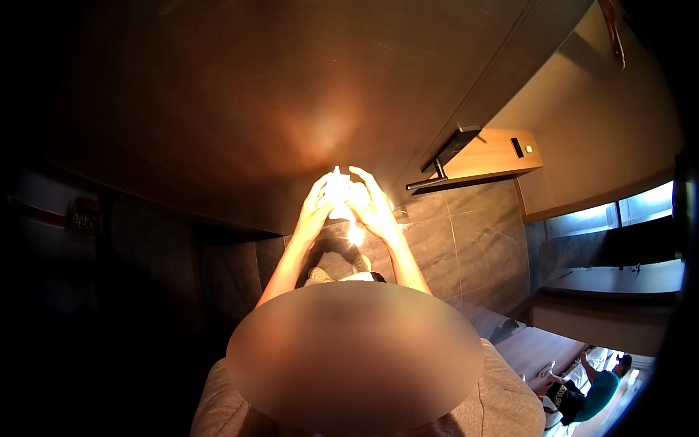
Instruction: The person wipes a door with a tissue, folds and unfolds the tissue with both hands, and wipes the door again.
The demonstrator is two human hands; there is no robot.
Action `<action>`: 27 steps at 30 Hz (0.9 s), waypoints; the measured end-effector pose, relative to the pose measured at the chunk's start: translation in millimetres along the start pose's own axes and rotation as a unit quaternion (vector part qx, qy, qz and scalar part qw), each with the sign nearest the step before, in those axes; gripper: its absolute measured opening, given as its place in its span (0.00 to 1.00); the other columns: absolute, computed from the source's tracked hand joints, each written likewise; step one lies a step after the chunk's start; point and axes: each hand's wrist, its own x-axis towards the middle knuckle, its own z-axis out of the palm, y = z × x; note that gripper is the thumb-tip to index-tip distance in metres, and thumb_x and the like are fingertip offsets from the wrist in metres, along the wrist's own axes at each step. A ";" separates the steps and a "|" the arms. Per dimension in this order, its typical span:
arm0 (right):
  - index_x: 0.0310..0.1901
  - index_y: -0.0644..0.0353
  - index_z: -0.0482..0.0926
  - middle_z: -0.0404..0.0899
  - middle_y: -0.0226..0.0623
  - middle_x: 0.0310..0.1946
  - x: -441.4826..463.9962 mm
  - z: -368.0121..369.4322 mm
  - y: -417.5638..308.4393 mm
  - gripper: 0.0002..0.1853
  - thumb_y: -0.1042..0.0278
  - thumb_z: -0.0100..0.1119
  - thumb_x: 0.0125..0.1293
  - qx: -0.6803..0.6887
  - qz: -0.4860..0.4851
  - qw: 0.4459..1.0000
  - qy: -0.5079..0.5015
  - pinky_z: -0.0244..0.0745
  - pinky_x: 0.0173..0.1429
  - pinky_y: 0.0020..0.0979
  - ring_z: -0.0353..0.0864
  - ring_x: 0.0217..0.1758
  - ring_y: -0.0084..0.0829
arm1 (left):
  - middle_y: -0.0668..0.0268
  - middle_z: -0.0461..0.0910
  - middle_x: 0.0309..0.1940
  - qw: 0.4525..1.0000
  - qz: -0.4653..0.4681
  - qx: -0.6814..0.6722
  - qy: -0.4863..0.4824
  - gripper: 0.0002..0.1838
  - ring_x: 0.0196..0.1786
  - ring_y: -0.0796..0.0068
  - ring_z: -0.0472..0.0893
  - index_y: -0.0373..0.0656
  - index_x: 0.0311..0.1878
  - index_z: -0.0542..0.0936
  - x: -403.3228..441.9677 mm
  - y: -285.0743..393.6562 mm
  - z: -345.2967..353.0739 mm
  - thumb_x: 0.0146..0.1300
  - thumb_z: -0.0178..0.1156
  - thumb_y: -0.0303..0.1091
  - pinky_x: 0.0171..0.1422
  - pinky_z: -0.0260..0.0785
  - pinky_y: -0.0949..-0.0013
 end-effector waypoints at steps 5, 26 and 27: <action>0.64 0.56 0.72 0.80 0.34 0.43 -11.0 -25.4 18.7 0.32 0.85 0.61 0.56 -0.074 0.025 0.994 0.077 0.76 0.49 0.25 0.78 0.43 0.23 | 0.59 0.75 0.63 0.995 -0.023 -0.096 -0.017 0.27 0.65 0.71 0.74 0.42 0.70 0.67 0.1 4.8 18.2 0.70 0.59 0.34 0.69 0.67 0.65; 0.68 0.57 0.69 0.60 0.51 0.71 -82.9 -31.0 16.7 0.38 0.74 0.67 0.52 -0.450 -0.131 0.879 0.083 0.70 0.67 0.44 0.67 0.64 0.52 | 0.65 0.82 0.47 0.990 -0.127 0.039 -0.054 0.19 0.49 0.79 0.80 0.35 0.56 0.77 -6.0 -25.0 54.7 0.59 0.60 0.23 0.53 0.72 0.73; 0.69 0.56 0.68 0.59 0.50 0.72 -87.9 -30.2 20.4 0.39 0.72 0.68 0.52 -0.496 -0.132 0.854 0.086 0.71 0.66 0.43 0.69 0.61 0.51 | 0.65 0.82 0.48 0.987 -0.130 0.048 -0.078 0.22 0.50 0.78 0.79 0.36 0.59 0.75 -6.8 -26.7 55.3 0.59 0.60 0.21 0.55 0.72 0.72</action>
